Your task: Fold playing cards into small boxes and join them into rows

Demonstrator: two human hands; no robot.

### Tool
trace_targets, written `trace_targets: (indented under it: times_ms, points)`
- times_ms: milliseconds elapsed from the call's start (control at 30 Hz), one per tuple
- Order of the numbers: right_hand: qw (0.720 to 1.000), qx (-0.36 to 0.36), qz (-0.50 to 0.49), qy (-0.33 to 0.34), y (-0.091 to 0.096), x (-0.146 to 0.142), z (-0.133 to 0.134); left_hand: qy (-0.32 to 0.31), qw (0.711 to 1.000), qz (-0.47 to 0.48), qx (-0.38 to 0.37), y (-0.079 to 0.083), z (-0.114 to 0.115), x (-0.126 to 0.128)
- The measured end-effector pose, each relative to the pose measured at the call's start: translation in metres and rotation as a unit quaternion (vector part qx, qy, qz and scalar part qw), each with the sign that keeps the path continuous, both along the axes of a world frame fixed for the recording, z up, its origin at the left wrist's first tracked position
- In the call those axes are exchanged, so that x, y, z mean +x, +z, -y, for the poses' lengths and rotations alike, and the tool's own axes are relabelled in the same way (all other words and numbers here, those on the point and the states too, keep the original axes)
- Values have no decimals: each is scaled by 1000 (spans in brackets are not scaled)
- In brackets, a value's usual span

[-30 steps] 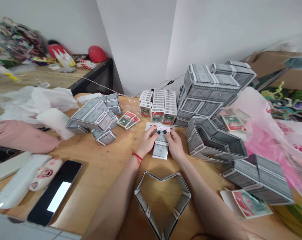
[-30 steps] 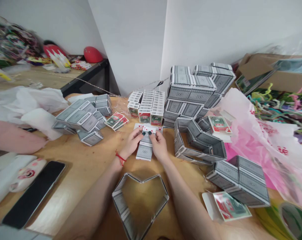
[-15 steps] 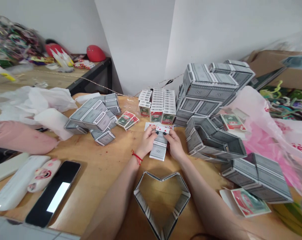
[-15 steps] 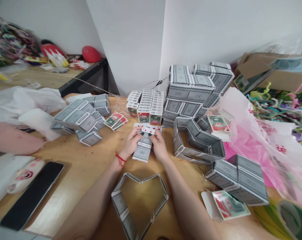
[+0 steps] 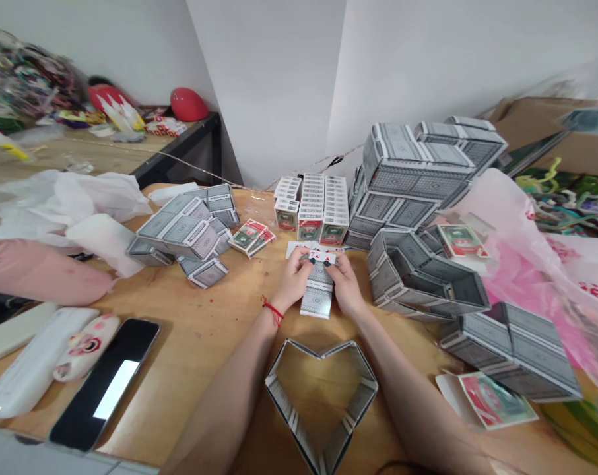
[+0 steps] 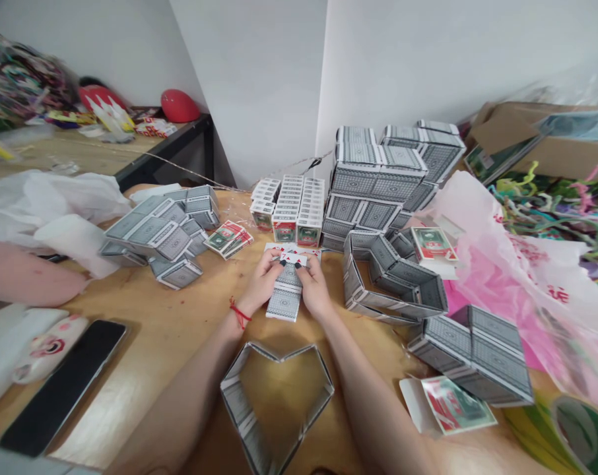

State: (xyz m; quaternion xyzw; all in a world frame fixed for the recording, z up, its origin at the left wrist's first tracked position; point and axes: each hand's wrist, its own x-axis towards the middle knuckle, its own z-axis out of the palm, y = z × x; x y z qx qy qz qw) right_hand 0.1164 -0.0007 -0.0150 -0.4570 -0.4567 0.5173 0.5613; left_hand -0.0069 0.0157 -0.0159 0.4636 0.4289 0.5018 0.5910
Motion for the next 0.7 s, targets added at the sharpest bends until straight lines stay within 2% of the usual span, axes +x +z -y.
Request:
trace_targets:
  times_ms: [267,533,700]
  points:
    - [1000,-9,-1,1,2,0,1,0,1000,-10,10,-2,-1,1]
    - [999,-8,27,-20,-4,1,-1,-6,1000,-20,20,0,0,1]
    - [998,0,56,-31,-2,1,-1,-16,997,-45,56,3,2,1]
